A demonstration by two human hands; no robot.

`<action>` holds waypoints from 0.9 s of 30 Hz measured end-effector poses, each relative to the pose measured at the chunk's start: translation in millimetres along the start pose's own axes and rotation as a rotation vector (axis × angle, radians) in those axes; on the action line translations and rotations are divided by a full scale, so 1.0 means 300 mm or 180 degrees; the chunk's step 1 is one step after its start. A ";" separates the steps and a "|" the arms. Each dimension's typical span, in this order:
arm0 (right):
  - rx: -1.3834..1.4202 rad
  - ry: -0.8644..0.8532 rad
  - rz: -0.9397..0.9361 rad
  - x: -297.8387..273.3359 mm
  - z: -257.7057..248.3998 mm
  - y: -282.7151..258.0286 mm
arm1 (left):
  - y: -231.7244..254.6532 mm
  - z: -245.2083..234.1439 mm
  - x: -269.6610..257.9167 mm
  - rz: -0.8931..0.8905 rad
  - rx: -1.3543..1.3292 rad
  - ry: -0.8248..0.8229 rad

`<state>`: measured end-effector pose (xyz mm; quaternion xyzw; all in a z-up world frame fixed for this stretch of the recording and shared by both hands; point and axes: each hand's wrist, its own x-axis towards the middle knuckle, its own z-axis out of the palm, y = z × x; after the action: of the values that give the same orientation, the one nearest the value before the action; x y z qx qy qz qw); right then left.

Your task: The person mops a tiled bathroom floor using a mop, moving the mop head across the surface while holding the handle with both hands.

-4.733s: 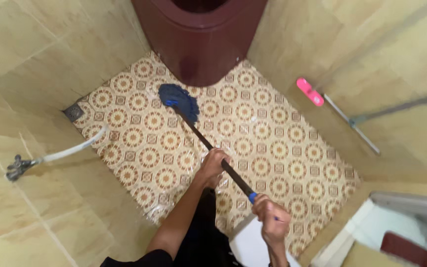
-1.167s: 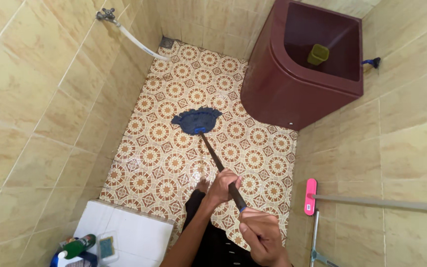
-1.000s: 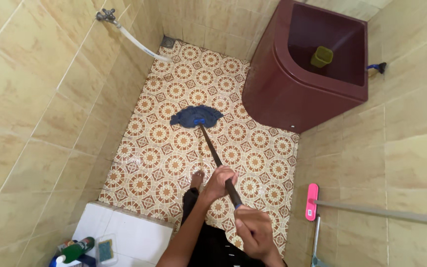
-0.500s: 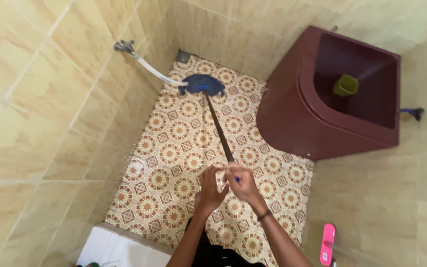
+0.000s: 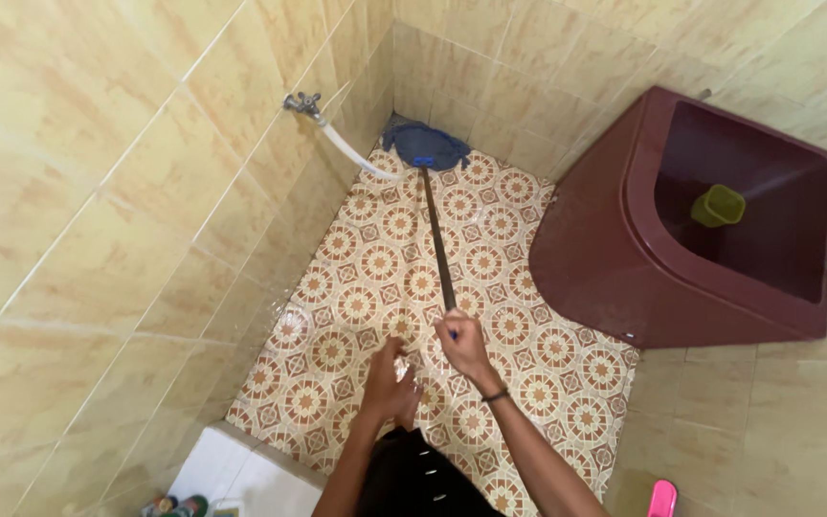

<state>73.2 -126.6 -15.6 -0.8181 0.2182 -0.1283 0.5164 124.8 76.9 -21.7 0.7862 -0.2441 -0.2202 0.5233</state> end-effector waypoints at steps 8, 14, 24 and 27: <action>0.0193 0.0307 -0.0073 -0.483 -0.155 -0.256 | 0.164 0.134 -0.107 0.0529 0.0390 -0.0211; 0.0345 0.0373 -0.0640 -0.871 -0.393 -0.595 | 0.374 0.269 -0.312 0.1221 0.0257 0.0011; 0.0743 0.0231 -0.1458 -1.092 -0.474 -0.827 | 0.228 0.517 -0.393 0.2004 -0.0359 -0.0687; 0.0603 0.0173 -0.1620 -1.049 -0.485 -0.784 | 0.190 0.548 -0.336 0.2142 -0.0220 -0.0458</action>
<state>-211.8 -0.1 264.3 -0.7909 0.0063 -0.2957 0.5358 -61.9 2.1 -18.0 0.6258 -0.5184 -0.0983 0.5744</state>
